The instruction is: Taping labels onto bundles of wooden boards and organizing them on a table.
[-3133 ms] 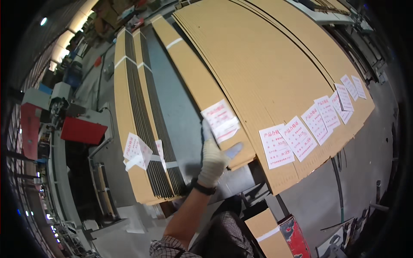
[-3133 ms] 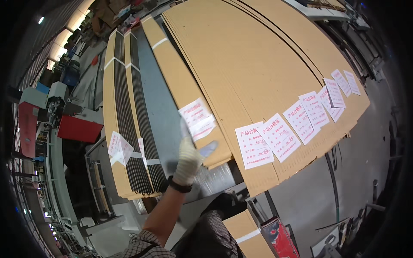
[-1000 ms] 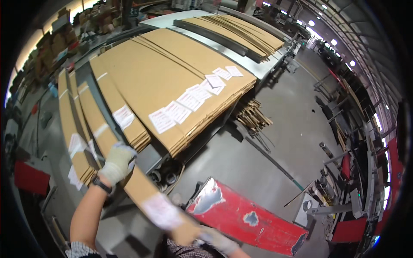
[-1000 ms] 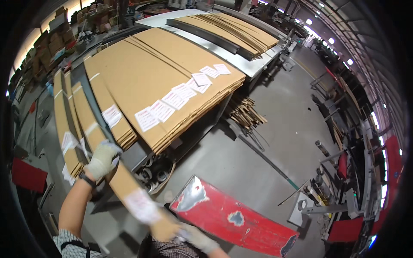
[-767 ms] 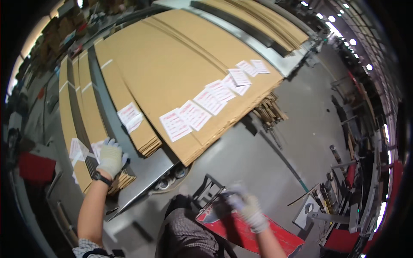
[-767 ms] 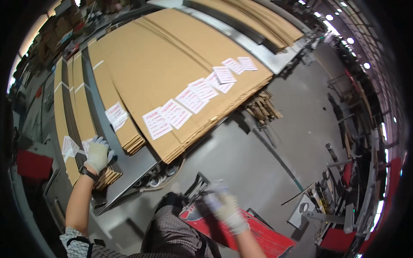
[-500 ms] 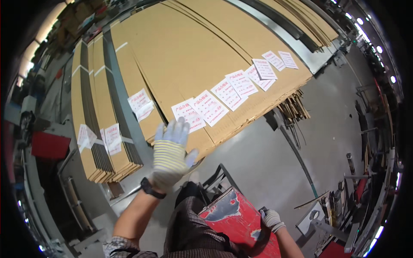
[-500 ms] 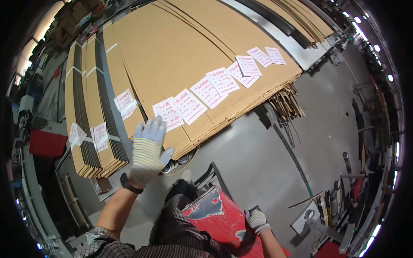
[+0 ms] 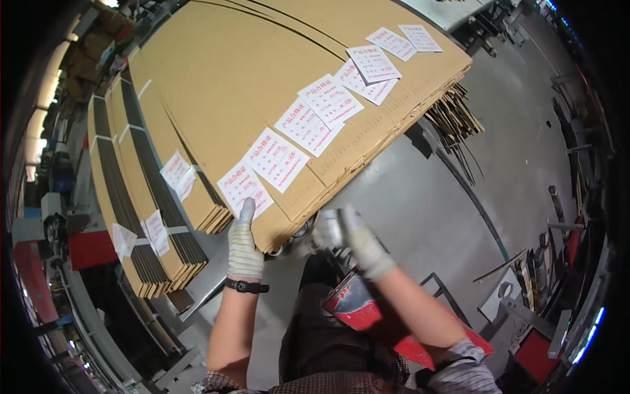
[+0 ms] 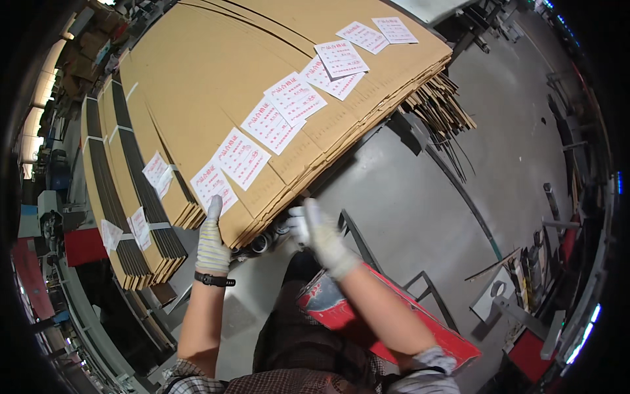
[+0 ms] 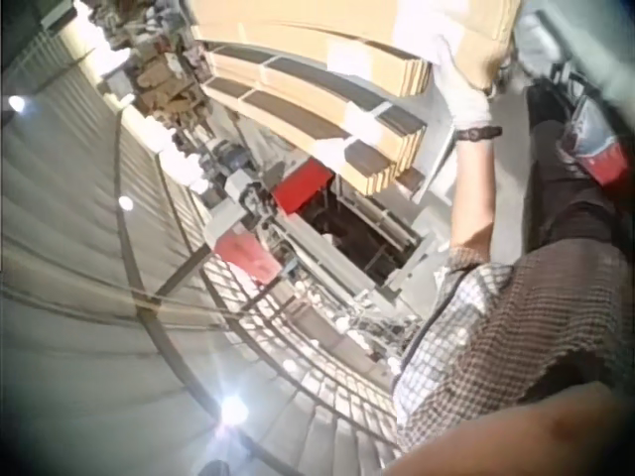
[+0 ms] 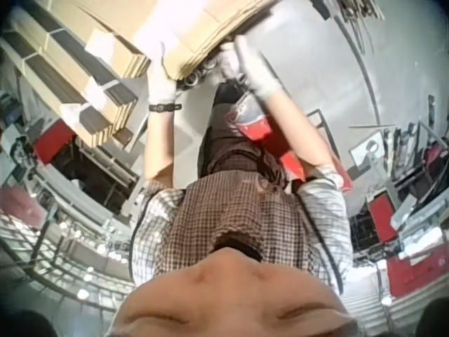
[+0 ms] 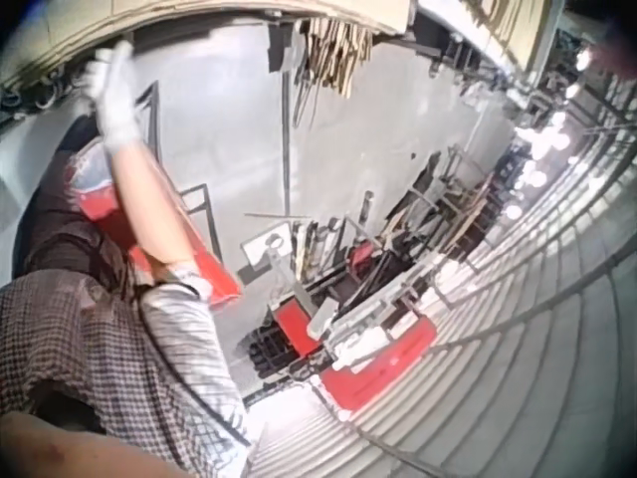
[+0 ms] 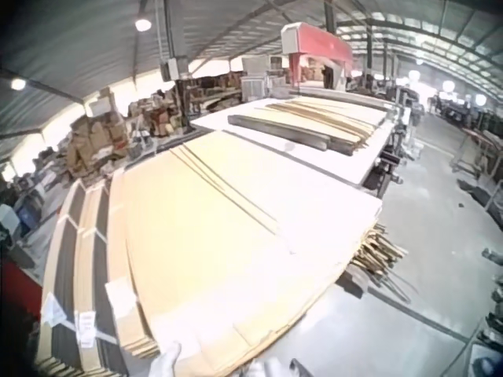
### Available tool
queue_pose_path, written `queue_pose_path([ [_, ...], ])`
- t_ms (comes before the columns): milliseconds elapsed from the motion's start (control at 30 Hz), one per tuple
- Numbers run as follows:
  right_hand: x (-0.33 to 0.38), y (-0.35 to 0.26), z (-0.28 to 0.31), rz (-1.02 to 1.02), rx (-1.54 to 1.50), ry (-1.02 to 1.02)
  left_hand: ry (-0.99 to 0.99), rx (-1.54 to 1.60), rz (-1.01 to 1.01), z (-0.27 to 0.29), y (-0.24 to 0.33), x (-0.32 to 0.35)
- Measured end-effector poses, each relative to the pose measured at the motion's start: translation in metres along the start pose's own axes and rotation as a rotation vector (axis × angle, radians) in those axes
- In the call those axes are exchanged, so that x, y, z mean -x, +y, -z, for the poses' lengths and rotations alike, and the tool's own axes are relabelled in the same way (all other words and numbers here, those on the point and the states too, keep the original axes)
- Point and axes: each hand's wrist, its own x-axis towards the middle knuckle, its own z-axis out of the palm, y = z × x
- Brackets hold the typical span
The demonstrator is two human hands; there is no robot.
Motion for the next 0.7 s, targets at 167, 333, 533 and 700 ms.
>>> queue_pose_path([
  [167,-0.025,0.065,-0.039,0.346,0.176,0.12,-0.017,-0.096,-0.002,0.006,-0.004,0.013],
  [333,0.048,0.015,-0.005,-0.045,0.172,0.027,0.03,-0.142,0.015,0.001,-0.05,0.08],
  [533,0.051,-0.043,-0.013,0.351,1.23,-0.225,-0.105,-0.03,0.335,0.005,-0.051,0.099],
  [700,0.093,-0.061,0.013,0.261,1.903,-0.329,-0.167,0.003,0.181,0.003,-0.071,0.133],
])
